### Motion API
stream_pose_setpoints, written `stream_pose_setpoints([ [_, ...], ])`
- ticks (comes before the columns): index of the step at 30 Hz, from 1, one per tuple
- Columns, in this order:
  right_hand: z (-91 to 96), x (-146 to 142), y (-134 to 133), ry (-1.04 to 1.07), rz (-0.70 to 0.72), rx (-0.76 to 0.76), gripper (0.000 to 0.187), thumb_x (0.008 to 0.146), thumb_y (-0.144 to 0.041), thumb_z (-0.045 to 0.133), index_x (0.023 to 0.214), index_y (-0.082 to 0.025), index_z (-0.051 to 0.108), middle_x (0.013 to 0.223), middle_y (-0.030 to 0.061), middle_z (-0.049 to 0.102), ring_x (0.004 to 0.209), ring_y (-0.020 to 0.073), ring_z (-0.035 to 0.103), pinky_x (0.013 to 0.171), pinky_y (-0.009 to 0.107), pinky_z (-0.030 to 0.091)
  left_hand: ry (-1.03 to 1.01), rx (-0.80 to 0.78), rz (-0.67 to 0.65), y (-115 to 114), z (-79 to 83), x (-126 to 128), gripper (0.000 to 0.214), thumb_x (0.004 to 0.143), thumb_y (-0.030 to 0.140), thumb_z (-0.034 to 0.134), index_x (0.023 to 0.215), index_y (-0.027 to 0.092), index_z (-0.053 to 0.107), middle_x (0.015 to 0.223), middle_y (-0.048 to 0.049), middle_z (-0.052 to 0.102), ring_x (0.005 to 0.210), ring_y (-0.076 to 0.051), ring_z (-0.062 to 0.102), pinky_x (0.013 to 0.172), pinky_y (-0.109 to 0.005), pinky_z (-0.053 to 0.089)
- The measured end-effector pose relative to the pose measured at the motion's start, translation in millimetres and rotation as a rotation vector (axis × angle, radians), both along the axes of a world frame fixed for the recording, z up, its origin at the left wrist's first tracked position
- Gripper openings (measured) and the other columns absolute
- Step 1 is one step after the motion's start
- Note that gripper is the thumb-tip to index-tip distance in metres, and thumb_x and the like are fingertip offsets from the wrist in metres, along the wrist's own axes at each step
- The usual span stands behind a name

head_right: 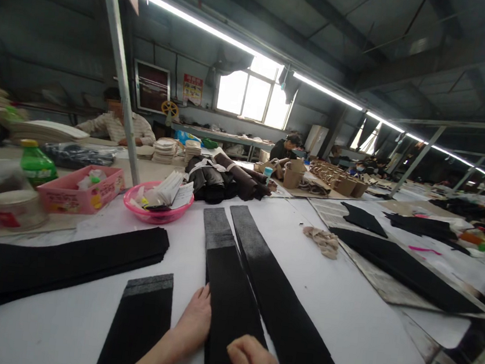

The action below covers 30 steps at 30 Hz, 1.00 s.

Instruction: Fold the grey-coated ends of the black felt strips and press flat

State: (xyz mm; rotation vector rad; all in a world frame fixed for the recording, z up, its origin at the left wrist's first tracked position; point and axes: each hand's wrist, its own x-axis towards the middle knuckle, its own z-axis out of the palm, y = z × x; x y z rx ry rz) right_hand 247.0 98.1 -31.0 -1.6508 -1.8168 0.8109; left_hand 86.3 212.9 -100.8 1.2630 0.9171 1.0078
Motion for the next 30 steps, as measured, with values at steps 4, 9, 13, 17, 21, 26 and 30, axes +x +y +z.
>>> stream_pose_setpoints([
  [4, 12.9, 13.7, 72.9, 0.055, -0.004, 0.037, 0.024, 0.088, -0.040, 0.053, 0.088, -0.020, 0.067, 0.079, 0.0001, 0.068, 0.073, 0.0150, 0.062, 0.064, 0.021, 0.046, 0.929, 0.541, -0.191, -14.8, -10.2, -5.5, 0.048, 0.085, 0.023, 0.053, 0.132, 0.018, 0.053, 0.147, -0.0163, 0.038, 0.140, -0.039, 0.020, 0.111, -0.057, 0.017],
  [9, -13.2, 13.5, 174.4, -0.140, -0.142, 0.018, 0.023, 0.081, -0.028, 0.062, 0.101, -0.017, 0.065, 0.093, 0.0047, 0.071, 0.085, 0.0180, 0.066, 0.067, 0.023, 0.049, 1.303, 0.799, -0.194, -18.5, -31.7, -7.1, 0.049, 0.087, 0.024, 0.048, 0.137, 0.018, 0.046, 0.145, -0.0183, 0.040, 0.134, -0.039, 0.034, 0.104, -0.054, 0.034],
  [13, -29.6, 4.0, 227.2, -0.267, -0.203, 0.025, 0.029, 0.079, -0.026, 0.065, 0.106, -0.016, 0.064, 0.099, 0.0077, 0.070, 0.092, 0.0213, 0.065, 0.077, 0.029, 0.049, 1.319, 0.841, -0.164, -18.8, -42.4, -7.7, 0.045, 0.089, 0.021, 0.047, 0.133, 0.019, 0.050, 0.140, -0.0188, 0.046, 0.130, -0.038, 0.040, 0.100, -0.055, 0.038],
  [17, -30.9, -7.2, 267.3, -0.406, -0.191, 0.056, 0.035, 0.080, -0.029, 0.065, 0.113, -0.018, 0.060, 0.113, 0.0087, 0.065, 0.104, 0.0234, 0.061, 0.084, 0.031, 0.046, 1.303, 0.891, -0.153, -18.9, -49.0, -8.8, 0.044, 0.090, 0.031, 0.047, 0.130, 0.015, 0.054, 0.138, -0.0213, 0.047, 0.130, -0.040, 0.040, 0.101, -0.054, 0.039],
  [21, -25.7, -22.0, 306.9, -0.526, -0.091, 0.111, 0.040, 0.085, -0.038, 0.061, 0.120, -0.020, 0.056, 0.123, 0.0089, 0.059, 0.113, 0.0231, 0.054, 0.090, 0.031, 0.042, 1.271, 0.876, -0.124, -12.8, -67.4, -4.6, 0.047, 0.090, 0.029, 0.047, 0.134, 0.016, 0.048, 0.136, -0.0196, 0.051, 0.126, -0.038, 0.047, 0.099, -0.051, 0.043],
  [26, -27.1, -50.1, 345.2, -0.646, 0.120, 0.130, 0.047, 0.083, -0.048, 0.063, 0.123, -0.024, 0.055, 0.124, 0.0065, 0.059, 0.118, 0.0218, 0.051, 0.094, 0.031, 0.039, 1.260, 0.893, -0.051, 0.5, -116.6, 3.2, 0.046, 0.090, 0.022, 0.043, 0.136, 0.018, 0.046, 0.129, -0.0158, 0.058, 0.119, -0.034, 0.054, 0.093, -0.046, 0.050],
  [30, -30.8, -65.4, 360.5, -0.728, 0.218, 0.143, 0.056, 0.080, -0.057, 0.063, 0.124, -0.023, 0.055, 0.120, 0.0082, 0.061, 0.117, 0.0239, 0.051, 0.095, 0.033, 0.037, 1.269, 0.935, -0.022, 5.5, -149.5, 4.2, 0.047, 0.090, 0.024, 0.043, 0.136, 0.014, 0.045, 0.130, -0.0164, 0.057, 0.115, -0.033, 0.057, 0.092, -0.044, 0.052],
])
